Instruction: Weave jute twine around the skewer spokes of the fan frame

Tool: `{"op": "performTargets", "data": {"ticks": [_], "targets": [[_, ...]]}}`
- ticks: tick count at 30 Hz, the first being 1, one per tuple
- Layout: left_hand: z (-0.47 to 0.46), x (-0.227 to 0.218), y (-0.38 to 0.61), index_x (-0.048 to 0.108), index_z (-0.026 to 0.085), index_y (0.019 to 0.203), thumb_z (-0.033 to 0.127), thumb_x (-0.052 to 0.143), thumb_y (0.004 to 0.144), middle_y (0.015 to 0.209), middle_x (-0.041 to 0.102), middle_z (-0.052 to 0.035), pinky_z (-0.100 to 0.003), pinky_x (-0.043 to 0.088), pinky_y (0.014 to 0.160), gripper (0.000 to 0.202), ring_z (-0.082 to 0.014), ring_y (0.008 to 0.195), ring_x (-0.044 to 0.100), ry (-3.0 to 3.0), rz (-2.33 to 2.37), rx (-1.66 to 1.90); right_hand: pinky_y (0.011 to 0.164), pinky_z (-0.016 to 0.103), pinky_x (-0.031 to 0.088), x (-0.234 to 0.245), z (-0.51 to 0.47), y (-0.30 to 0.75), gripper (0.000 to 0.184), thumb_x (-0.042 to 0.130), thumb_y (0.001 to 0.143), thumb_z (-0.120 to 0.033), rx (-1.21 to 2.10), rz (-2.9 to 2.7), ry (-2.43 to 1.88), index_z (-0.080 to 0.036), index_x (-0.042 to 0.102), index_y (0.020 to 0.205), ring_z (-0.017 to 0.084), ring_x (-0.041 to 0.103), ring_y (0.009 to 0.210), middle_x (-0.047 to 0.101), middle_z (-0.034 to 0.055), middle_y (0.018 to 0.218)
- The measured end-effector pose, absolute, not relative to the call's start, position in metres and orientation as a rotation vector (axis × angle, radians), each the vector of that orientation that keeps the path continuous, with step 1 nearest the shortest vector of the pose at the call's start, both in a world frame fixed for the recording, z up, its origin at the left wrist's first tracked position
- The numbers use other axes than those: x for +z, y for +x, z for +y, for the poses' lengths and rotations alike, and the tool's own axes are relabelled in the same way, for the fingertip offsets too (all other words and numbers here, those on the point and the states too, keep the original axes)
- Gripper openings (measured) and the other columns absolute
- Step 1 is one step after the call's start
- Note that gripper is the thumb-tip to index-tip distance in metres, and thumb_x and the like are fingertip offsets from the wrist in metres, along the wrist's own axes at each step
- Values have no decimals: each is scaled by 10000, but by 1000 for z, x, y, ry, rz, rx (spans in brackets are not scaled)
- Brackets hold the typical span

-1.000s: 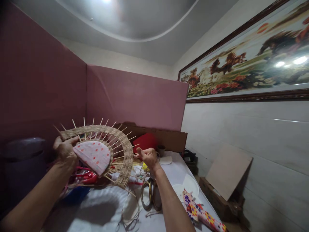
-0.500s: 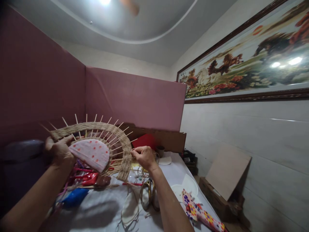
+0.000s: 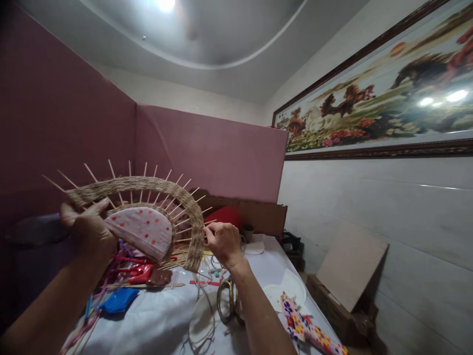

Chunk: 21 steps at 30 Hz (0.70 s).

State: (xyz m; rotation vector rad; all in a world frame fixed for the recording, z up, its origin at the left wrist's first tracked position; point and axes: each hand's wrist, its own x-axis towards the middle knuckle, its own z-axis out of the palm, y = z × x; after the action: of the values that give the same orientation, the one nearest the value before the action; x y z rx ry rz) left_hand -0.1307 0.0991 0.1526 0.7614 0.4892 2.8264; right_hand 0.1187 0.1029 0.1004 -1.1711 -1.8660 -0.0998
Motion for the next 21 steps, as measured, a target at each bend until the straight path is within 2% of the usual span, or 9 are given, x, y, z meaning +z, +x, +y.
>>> {"op": "performTargets", "data": {"ticks": [6,11,16,21], "targets": [[91,159,-131,408,164,754,-9,549,481,683,481,46,-241,470,565,353,-85,594,507,717,463,2844,611,252,316,101,100,116,275,445,813,-357,-327,-1893,-1196,-239,671,712,161,592,663,688,48,718],[96,158,-142,440,154,783,-12,573,467,681,502,47,-257,482,585,381,-94,601,513,770,444,2884,586,264,284,102,98,116,274,424,826,-348,-405,-1889,-1224,-245,658,728,161,587,653,684,35,713],[91,164,-147,451,145,785,-50,558,435,690,492,49,-217,474,578,415,-86,633,505,675,353,2932,581,260,286,104,98,116,272,418,826,-358,-332,-1838,-1189,-252,658,751,156,576,631,678,31,698],[85,170,-147,442,145,822,-56,527,451,705,480,55,-229,482,605,430,-84,652,509,676,396,2955,544,237,313,106,101,118,279,435,805,-395,-114,-1753,-1054,-215,633,725,126,511,537,619,6,611]]}}
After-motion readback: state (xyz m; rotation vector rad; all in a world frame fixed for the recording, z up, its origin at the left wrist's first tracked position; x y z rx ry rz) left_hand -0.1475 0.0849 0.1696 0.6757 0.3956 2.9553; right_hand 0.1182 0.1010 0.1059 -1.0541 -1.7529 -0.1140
